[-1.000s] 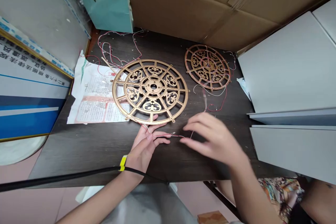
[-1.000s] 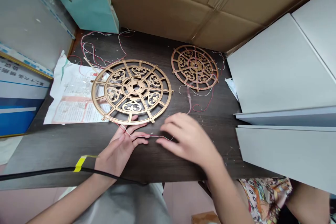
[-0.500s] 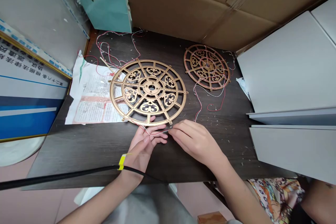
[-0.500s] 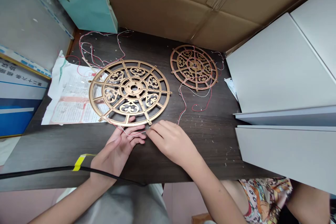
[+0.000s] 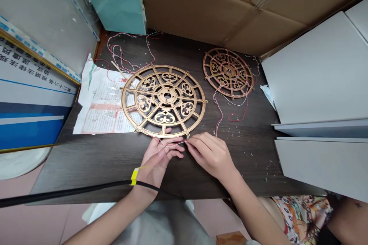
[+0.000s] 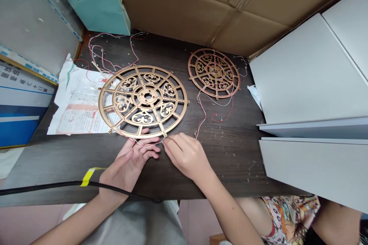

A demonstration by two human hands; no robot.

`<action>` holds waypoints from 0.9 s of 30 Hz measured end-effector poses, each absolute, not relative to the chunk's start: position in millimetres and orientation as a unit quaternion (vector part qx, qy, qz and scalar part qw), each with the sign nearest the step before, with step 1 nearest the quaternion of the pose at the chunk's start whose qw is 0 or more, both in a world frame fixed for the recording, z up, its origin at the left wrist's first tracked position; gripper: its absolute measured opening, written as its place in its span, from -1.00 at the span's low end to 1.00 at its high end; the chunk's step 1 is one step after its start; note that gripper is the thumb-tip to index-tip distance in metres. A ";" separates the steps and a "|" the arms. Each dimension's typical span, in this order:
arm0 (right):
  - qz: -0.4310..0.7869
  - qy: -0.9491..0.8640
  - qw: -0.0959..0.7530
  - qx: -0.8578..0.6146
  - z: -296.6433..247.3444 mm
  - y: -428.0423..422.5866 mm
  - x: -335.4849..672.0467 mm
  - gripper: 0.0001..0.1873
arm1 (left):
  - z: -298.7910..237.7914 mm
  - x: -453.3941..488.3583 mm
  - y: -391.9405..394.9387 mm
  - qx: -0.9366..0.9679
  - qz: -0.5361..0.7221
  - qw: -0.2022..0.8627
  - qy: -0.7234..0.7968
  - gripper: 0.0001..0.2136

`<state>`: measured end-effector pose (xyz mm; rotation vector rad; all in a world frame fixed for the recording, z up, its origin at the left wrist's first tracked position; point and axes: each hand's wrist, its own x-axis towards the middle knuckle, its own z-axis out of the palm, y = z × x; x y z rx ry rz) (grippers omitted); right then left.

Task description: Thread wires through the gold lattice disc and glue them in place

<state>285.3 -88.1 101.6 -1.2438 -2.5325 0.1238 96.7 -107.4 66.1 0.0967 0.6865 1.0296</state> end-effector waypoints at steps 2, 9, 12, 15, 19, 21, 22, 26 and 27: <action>0.082 -0.878 0.169 -0.440 104.7 -88.8 285.0 -0.83 | 65.2 97.0 -108.1 0.048 0.485 0.809 0.329 -0.33; 0.316 -0.750 0.209 -0.542 129.2 -76.8 273.9 -0.93 | 62.5 101.1 -112.3 0.067 0.503 0.789 0.345 -0.36; 0.405 -0.684 0.175 -0.581 136.8 -66.0 271.0 -0.87 | 60.4 103.8 -111.3 0.067 0.512 0.785 0.342 -0.35; 0.491 -0.615 0.140 -0.602 138.0 -54.3 270.9 -0.78 | 59.7 105.7 -109.4 0.059 0.517 0.786 0.333 -0.36; 0.548 -0.576 0.102 -0.598 133.1 -41.5 273.1 -0.74 | 62.1 107.5 -107.6 0.059 0.507 0.791 0.339 -0.45; 0.559 -0.573 0.084 -0.594 130.4 -36.8 274.4 -0.72 | 63.4 108.7 -107.4 0.058 0.502 0.791 0.345 -0.47; 0.561 -0.572 0.076 -0.593 129.4 -34.8 274.9 -0.72 | 63.8 109.4 -107.5 0.058 0.500 0.791 0.349 -0.47; 0.550 -0.583 0.038 -0.597 128.2 -28.4 274.8 -0.77 | 63.3 111.0 -107.6 0.065 0.493 0.792 0.353 -0.51; 0.543 -0.589 0.028 -0.598 128.7 -27.1 274.3 -0.77 | 62.9 110.9 -107.5 0.068 0.494 0.792 0.353 -0.52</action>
